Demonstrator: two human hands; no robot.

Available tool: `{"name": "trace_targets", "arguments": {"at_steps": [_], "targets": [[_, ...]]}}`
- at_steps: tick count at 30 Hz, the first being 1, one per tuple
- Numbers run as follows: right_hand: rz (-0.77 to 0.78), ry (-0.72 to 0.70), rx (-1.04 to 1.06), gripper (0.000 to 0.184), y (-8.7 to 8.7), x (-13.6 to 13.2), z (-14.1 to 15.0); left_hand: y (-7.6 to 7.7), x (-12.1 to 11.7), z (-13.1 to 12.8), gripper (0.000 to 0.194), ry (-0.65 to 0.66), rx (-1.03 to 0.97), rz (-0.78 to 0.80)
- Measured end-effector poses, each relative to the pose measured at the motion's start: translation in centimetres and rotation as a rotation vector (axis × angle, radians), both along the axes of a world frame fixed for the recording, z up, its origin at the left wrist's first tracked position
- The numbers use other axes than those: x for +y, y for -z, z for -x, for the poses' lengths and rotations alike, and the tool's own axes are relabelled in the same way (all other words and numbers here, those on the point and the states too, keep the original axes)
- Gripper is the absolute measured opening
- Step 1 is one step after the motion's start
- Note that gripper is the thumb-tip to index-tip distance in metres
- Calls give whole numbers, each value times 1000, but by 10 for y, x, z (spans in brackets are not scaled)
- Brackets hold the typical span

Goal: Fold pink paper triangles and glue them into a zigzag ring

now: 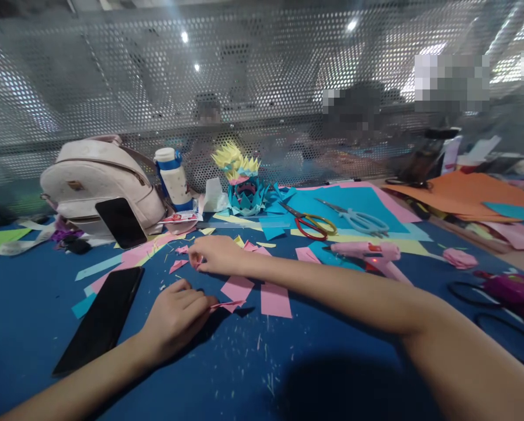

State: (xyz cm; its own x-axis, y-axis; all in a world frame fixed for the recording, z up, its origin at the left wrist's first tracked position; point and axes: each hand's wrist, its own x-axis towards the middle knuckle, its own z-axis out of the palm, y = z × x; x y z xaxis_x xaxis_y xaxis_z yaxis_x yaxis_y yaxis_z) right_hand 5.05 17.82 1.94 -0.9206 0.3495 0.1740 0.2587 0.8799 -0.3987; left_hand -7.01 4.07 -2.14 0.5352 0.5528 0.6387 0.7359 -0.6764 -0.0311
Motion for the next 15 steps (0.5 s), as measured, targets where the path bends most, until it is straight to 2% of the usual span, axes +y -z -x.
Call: {"name": "trace_targets", "arguments": {"at_steps": [6,10,13,15], "targets": [[207,16,81,11,-10,-14,-38,-2,0,0,32,2,1,15],[334,89,122,13,-10,-24,-69,0,-1,1,29,5,1,22],[372,142,145,3,-10,-28,-91,2,-1,1,27,8,3,37],[371,189,166,8,-9,-32,-105,3,-1,1,25,9,5,45]]}}
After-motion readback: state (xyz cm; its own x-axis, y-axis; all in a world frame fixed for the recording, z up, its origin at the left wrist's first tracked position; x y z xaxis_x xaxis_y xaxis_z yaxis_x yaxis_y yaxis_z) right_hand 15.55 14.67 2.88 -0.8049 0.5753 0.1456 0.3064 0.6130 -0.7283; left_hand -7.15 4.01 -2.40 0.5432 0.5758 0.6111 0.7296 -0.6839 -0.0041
